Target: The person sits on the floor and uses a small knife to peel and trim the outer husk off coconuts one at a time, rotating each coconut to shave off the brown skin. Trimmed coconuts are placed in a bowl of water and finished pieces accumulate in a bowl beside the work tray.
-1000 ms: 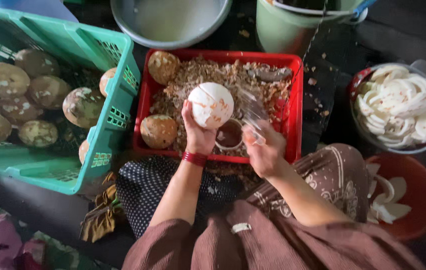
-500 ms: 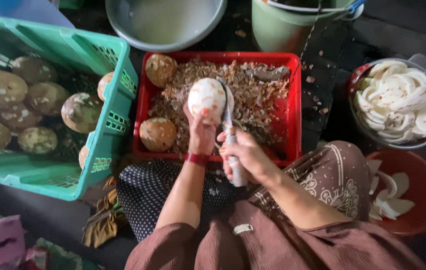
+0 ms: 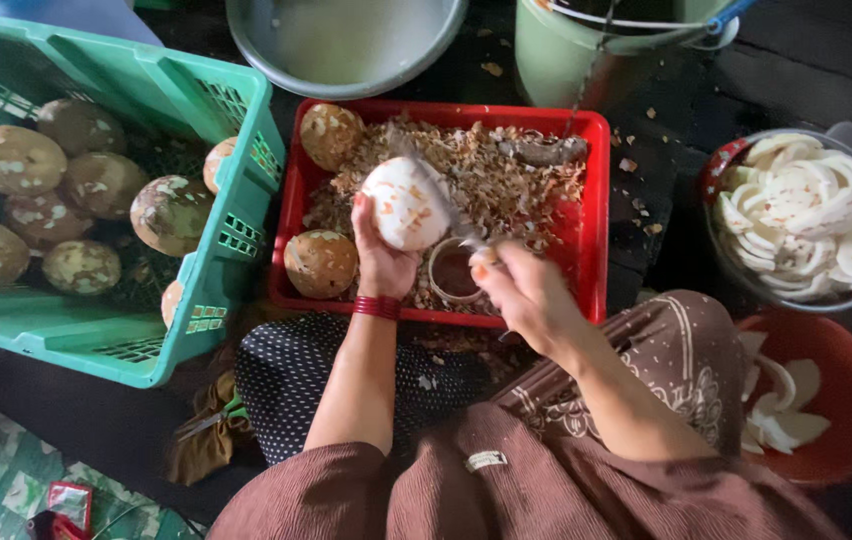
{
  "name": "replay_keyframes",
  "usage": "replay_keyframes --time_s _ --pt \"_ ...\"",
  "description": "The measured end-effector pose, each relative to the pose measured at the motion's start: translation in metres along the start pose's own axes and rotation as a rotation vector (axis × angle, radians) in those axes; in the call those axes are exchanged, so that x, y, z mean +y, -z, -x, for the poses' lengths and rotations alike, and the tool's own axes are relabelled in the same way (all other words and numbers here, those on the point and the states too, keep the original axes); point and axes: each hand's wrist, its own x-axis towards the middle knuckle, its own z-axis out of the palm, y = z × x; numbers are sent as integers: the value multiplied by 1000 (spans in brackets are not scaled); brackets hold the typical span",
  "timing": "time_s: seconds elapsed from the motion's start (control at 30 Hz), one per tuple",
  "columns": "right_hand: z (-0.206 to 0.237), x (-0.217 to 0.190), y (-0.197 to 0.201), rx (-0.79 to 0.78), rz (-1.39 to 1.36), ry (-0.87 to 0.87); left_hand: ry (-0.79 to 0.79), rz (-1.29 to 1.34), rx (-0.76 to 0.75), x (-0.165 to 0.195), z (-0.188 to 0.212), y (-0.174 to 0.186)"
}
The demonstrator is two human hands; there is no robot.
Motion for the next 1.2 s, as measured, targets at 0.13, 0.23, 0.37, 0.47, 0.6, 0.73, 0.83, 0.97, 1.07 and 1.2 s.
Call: replay_keyframes --time_s 0.13,0.23,0.37,0.47,0.6,0.73,0.83,0.97,1.07,1.2 --pt "4 10 -8 188 -265 539 -27 -42 -44 -7 5 -3" --pt "-18 39 -22 181 313 322 -28 -97 -161 -8 10 -8" --pt "-29 66 -24 195 492 140 49 -153 -168 8 15 -6" --pt "-28 67 -23 221 499 169 80 -42 -228 6 19 3" --pt "-32 52 -25 173 523 133 186 -68 -103 -9 8 16" --pt "-25 28 -8 69 474 76 223 -12 -198 5 0 26" --pt "-6 3 12 -14 325 -74 34 -69 -151 17 -3 21" --pt "12 -9 13 174 -14 407 -45 -300 -211 16 7 -2" --pt "-11 16 -10 246 -252 723 -73 -352 -194 11 16 -16" --pt "-35 54 -22 96 733 -92 -99 -376 -197 9 17 -18"
